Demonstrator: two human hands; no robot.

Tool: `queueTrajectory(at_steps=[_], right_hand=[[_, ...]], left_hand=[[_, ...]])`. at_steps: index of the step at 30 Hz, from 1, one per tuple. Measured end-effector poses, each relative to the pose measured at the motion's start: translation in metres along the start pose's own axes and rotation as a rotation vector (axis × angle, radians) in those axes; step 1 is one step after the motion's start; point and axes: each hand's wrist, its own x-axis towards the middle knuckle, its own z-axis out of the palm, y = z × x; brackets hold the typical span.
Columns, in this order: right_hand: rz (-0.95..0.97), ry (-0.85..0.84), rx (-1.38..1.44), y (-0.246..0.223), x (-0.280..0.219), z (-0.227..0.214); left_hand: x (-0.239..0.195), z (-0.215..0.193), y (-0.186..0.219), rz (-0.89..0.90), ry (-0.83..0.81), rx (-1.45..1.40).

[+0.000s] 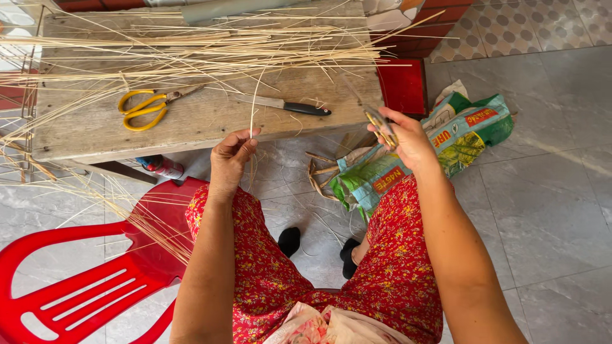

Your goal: The person sits on a red plastic chair and uses a knife to peel thin strips from bamboo sticks. They hold the sticks in their left hand and scrape the knife along the length of the bamboo to remove the outer layer, occasionally adjusting their grip or the position of the stick.

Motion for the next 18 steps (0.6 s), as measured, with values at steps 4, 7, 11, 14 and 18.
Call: queueTrajectory(at_steps=[4, 7, 11, 14, 18], right_hand=[[-0.054, -0.129, 0.283, -0.011, -0.036, 0.004], [-0.019, -0.144, 0.267, -0.021, -0.041, 0.007], [0.044, -0.177, 0.147, -0.034, -0.040, 0.012], [0.120, -0.134, 0.092, -0.031, -0.034, 0.016], [0.151, -0.140, 0.044, -0.028, -0.030, 0.022]], left_hand=[[-0.004, 0.012, 0.004, 0.043, -0.080, 0.067], [-0.014, 0.020, 0.007, 0.087, -0.187, 0.093], [-0.019, 0.032, 0.014, 0.137, -0.300, 0.128], [-0.022, 0.035, 0.017, 0.122, -0.269, 0.191], [-0.023, 0.031, 0.018, 0.090, -0.259, 0.193]])
